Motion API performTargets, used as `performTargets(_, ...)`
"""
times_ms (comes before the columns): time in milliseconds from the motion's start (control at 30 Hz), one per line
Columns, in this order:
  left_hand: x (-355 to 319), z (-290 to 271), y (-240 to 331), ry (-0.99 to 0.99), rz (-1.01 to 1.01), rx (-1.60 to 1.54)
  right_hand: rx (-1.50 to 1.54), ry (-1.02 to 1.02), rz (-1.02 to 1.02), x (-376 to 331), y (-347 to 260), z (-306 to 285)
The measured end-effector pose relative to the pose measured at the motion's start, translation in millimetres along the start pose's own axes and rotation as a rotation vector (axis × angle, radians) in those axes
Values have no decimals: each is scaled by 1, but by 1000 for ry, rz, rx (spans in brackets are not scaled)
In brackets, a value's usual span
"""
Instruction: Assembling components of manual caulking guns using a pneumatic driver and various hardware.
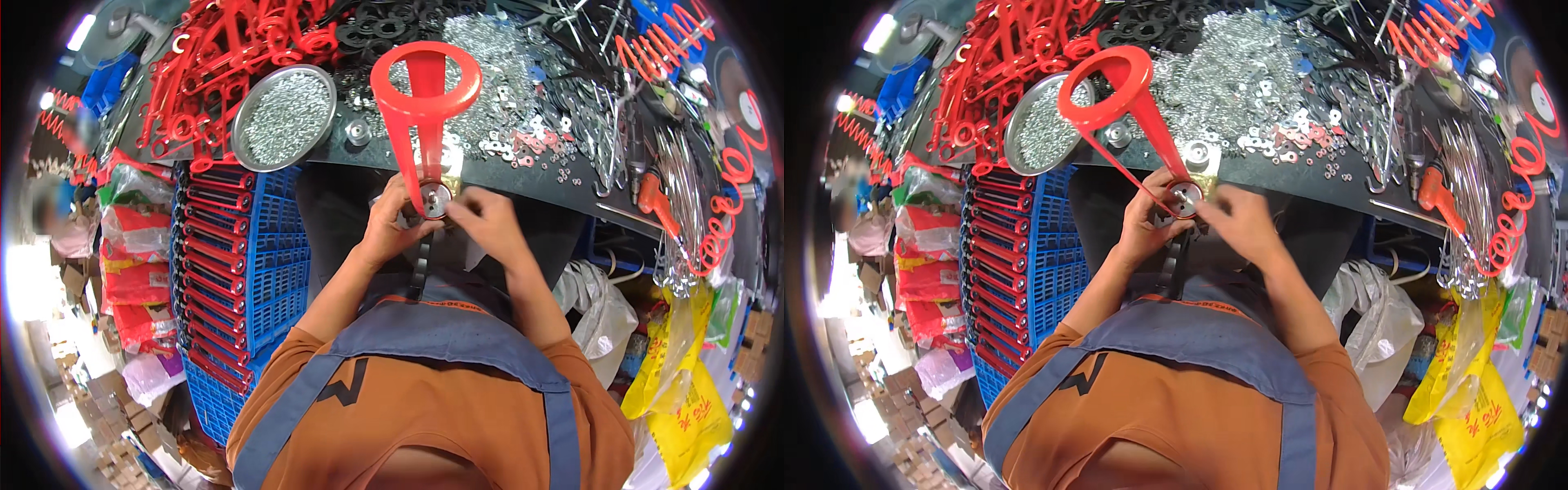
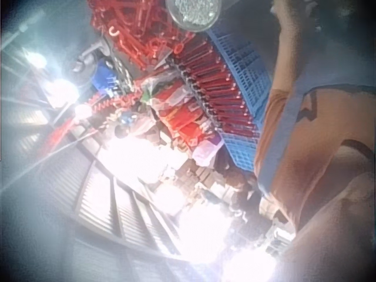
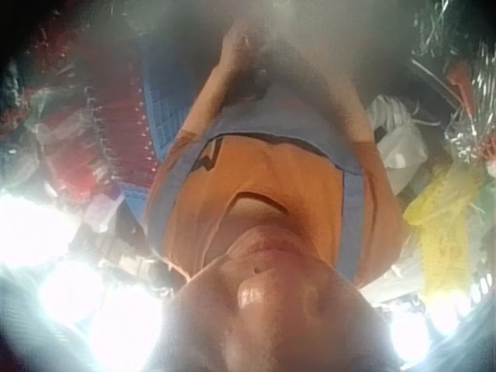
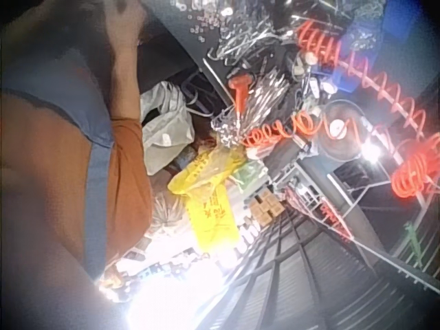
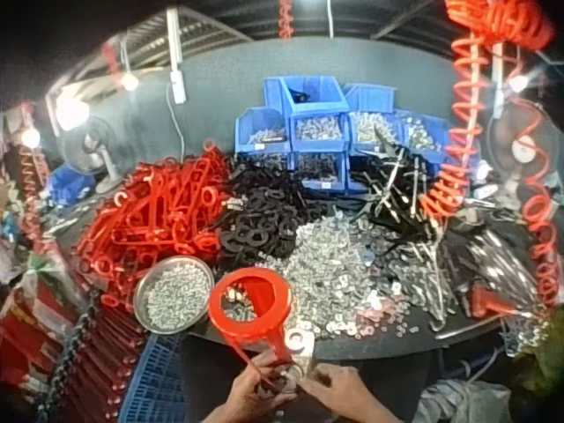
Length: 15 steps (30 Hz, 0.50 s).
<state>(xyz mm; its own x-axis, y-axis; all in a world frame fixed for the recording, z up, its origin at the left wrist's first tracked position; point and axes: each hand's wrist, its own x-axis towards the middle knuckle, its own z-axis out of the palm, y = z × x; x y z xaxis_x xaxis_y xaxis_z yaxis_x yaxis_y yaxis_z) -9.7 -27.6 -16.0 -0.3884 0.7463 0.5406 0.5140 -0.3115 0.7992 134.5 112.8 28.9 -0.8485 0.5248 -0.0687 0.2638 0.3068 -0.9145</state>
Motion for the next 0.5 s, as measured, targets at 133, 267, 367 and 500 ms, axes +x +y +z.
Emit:
performTargets(133, 18, -51, 41, 111, 41, 279, -569, 726, 76, -28, -8, -124)
performTargets(267, 66, -125, 24, 354, -41, 877, -1418, 401, 170, -97, 154, -355)
performTargets(367, 78, -158, -32, 80, -470, 1152, -1408, 320, 172, -77, 186, -365)
performTargets(500, 100, -152, -65, 235, -489, 998, -1451, 139, 167, -66, 199, -393)
